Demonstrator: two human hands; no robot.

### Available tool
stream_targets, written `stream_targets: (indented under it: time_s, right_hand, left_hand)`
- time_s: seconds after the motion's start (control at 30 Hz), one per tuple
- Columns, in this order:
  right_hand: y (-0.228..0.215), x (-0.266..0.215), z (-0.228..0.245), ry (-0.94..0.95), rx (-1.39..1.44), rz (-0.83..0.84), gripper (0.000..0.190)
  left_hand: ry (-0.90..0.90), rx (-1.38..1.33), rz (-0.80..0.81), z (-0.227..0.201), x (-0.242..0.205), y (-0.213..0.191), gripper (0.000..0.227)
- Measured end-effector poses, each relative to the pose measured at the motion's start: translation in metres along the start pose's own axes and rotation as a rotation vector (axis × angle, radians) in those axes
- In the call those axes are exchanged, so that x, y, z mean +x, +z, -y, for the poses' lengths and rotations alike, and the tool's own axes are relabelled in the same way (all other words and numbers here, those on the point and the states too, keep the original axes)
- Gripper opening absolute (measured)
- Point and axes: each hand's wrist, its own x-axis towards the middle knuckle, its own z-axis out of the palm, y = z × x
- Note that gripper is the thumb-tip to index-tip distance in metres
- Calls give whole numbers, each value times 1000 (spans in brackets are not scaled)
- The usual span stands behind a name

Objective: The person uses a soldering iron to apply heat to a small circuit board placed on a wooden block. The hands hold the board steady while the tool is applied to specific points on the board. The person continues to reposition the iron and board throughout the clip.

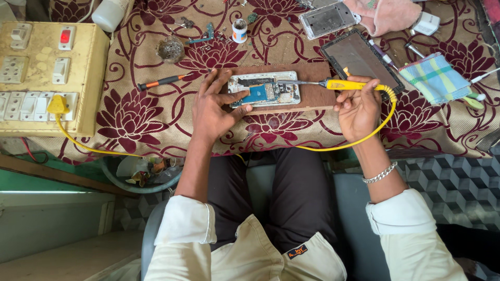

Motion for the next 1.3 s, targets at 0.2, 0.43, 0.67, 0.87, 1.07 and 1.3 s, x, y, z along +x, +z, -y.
stream_targets:
  time_s: [0.2,0.43,0.67,0.87,1.07,1.3]
  right_hand:
    - [1,-1,1,5,-6,4,51]
    - [-2,-1,0,12,7,-4,50]
    - [-3,-1,-1,10,-3,-6,51]
    - [-2,0,1,18,7,-12,51]
    - [-3,-2,1,23,5,-13,52]
    - [-15,0,-5,40,17,-46,54]
  left_hand:
    - [-32,-9,1,-2,0,1,45]
    - [-31,5,4,-3,0,0,45]
    - [-17,-9,-11,-4,-2,-2,46]
    - [-2,-4,-14,-4,-1,-3,46]
    - [-11,10,-10,-3,-2,-2,45]
    - [51,-43,-44,-1,-3,-2,44]
